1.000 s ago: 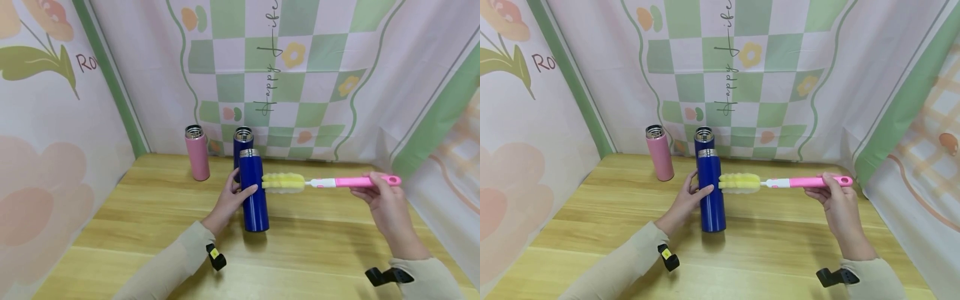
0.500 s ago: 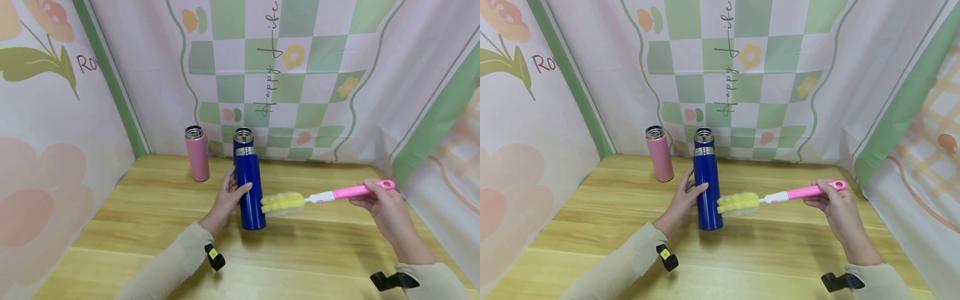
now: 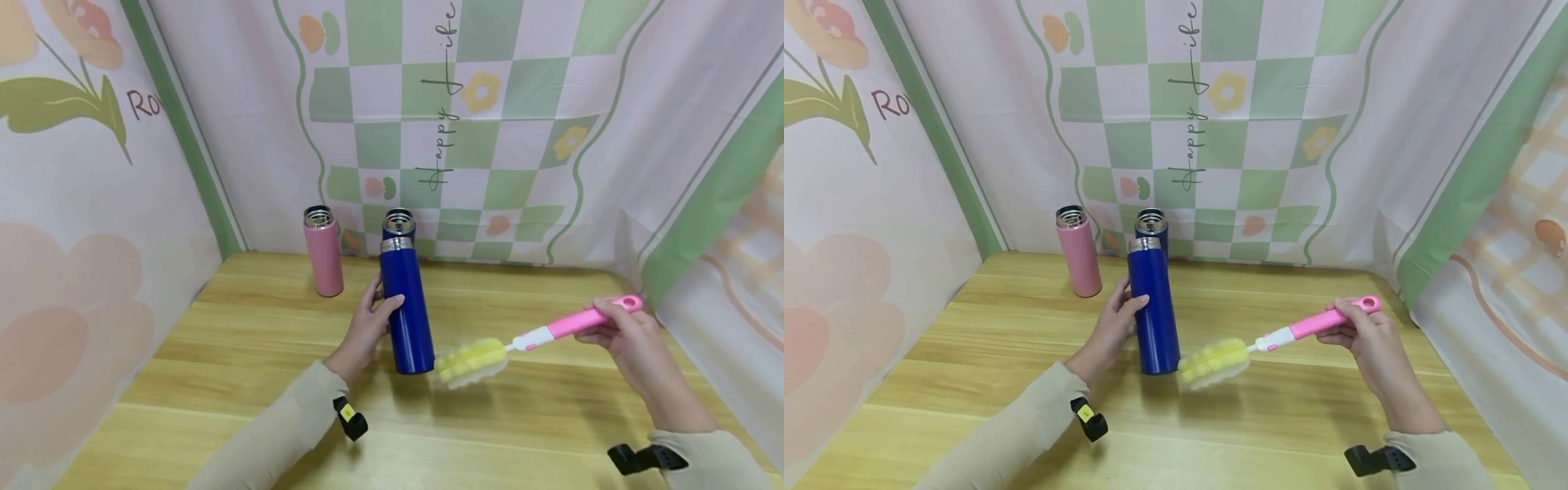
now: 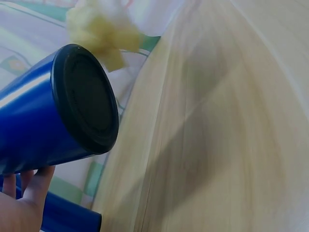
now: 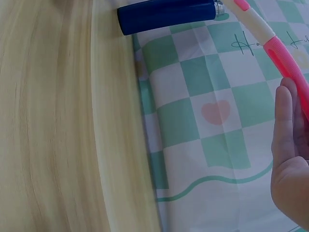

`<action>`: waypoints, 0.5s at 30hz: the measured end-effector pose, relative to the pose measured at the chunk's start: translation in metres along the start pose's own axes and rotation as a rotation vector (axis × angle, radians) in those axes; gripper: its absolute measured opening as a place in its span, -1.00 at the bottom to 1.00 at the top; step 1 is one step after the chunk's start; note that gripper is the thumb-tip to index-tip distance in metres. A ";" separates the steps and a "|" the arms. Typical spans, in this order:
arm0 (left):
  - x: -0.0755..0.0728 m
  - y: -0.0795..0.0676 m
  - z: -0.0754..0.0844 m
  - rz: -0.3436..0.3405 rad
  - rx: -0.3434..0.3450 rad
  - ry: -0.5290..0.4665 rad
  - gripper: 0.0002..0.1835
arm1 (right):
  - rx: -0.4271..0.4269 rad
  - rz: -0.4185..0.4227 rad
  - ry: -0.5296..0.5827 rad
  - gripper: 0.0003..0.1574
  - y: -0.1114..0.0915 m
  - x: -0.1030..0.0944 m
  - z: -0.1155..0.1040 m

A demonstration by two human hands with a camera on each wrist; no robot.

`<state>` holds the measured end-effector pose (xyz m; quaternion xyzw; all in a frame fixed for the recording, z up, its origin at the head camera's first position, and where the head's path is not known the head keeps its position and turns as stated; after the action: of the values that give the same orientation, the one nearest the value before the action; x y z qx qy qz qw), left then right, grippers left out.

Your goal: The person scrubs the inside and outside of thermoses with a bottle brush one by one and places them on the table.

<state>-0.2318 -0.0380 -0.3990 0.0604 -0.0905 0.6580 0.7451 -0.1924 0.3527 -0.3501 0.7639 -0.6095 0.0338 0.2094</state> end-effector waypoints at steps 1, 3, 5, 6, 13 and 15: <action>0.000 0.000 -0.001 0.003 -0.006 -0.005 -0.19 | 0.000 0.002 -0.001 -0.63 0.000 0.000 0.000; 0.000 0.001 -0.001 0.001 -0.011 -0.033 -0.21 | 0.001 0.000 0.013 -0.62 0.001 0.001 0.001; 0.000 0.001 -0.002 -0.010 0.002 -0.059 -0.22 | 0.001 -0.005 0.031 -0.62 0.002 0.002 0.003; 0.000 0.001 -0.002 -0.016 0.007 -0.065 -0.22 | 0.002 -0.008 0.043 -0.62 0.003 0.003 0.004; 0.002 -0.001 -0.007 -0.051 0.020 -0.050 -0.23 | -0.011 -0.007 0.046 -0.63 0.006 0.007 0.008; 0.003 -0.001 -0.009 -0.054 0.022 -0.051 -0.23 | -0.011 0.005 0.057 -0.63 0.006 0.007 0.008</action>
<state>-0.2297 -0.0339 -0.4068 0.0875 -0.1005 0.6370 0.7593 -0.1982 0.3421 -0.3531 0.7598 -0.6056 0.0529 0.2308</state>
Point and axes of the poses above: each hand's wrist, its own y-axis towards the middle knuckle, its own x-axis out of the palm, z = x × y, the point moved 2 cm from there along y, towards the middle knuckle
